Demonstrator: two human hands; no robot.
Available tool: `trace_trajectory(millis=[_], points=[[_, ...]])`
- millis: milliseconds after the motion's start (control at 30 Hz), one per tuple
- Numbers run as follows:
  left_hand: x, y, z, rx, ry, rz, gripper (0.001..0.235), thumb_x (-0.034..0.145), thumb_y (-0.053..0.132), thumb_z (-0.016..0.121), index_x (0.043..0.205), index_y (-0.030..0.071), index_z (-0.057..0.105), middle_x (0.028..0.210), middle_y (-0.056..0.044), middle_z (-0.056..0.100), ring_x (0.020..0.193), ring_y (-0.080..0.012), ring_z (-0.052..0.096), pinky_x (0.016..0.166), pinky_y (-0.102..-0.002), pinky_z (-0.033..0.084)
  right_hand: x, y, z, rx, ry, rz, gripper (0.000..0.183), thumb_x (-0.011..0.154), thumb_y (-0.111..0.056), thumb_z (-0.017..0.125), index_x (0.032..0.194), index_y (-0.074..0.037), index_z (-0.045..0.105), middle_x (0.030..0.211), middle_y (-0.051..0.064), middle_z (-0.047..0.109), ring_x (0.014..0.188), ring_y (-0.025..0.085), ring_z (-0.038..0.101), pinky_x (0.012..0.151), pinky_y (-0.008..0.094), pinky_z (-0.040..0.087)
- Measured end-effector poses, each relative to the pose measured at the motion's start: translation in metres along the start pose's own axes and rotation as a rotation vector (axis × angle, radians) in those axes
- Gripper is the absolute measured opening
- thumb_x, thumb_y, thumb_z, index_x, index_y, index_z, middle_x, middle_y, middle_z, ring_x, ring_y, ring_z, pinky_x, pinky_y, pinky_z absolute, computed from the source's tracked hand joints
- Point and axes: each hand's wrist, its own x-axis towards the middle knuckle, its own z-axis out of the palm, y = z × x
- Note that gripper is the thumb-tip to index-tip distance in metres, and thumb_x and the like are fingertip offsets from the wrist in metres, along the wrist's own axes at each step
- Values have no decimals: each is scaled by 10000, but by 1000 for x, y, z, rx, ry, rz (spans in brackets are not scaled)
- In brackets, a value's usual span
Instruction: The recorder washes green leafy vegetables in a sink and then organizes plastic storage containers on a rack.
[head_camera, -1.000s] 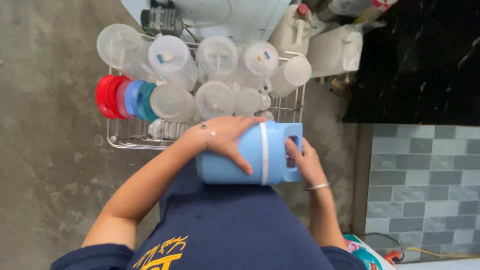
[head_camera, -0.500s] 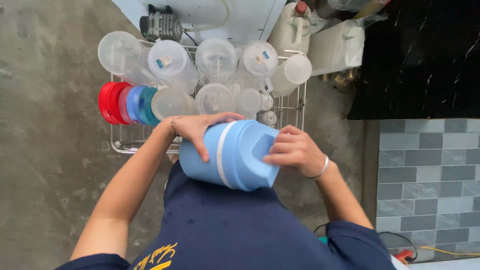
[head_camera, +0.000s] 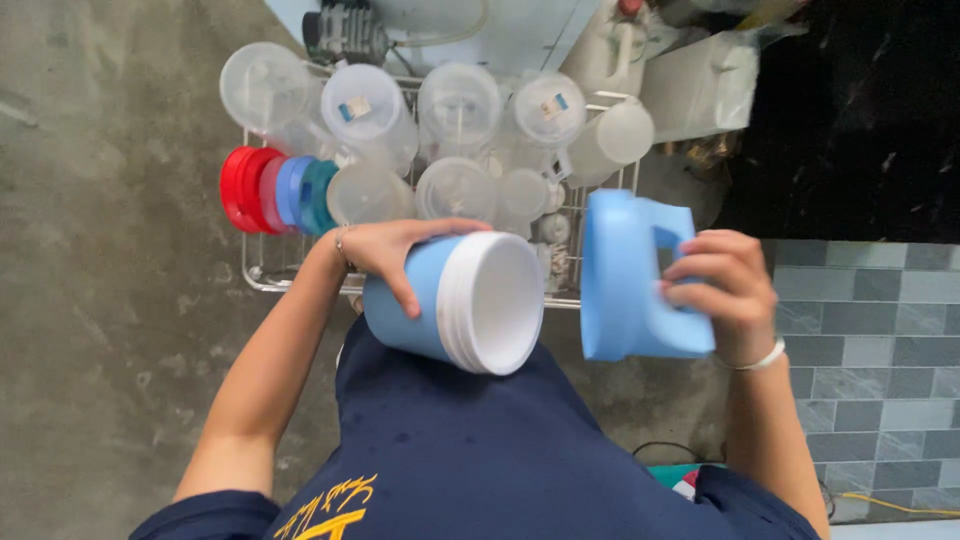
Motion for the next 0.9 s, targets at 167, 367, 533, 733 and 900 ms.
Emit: trace_trajectory(millis=[167,367,533,733,900], points=[[-36,-17,-7,-81,40,34,1381,447,317,991,1623,108,297,1568,-102,490,1449,-230,458,1204,-390,357,-24,4,11,13,190,284,155,771,-92,782,787,-76,629,998,57,692,1091,270,655,929,360,536],[-52,-20,-6,-235,95,45,1384,447,266,1017,1624,67,318,1578,-122,492,1482,-239,437,1241,-390,320,-9,-14,38,328,146,259,151,855,-94,770,915,-56,637,1044,91,683,1024,223,676,1034,421,558],[-42,-21,-11,-50,92,32,1352,471,281,985,1630,117,309,1604,-112,469,1486,-240,433,1228,-399,341,26,-46,75,566,-240,339,468,737,-254,898,1098,-45,686,1020,92,689,929,246,695,825,350,558],[-21,-29,-16,117,70,8,1294,525,299,959,1633,185,300,1604,-111,471,1468,-245,445,1200,-401,364,33,-52,136,539,-230,220,576,646,-327,1003,1019,-74,644,915,84,671,858,240,687,774,349,553],[-16,-25,-2,196,161,-54,1240,555,374,936,1616,178,326,1557,-115,516,1413,-248,507,1155,-382,403,9,-31,171,720,-224,537,539,709,-315,923,1100,-71,644,955,22,687,860,186,670,760,325,552]])
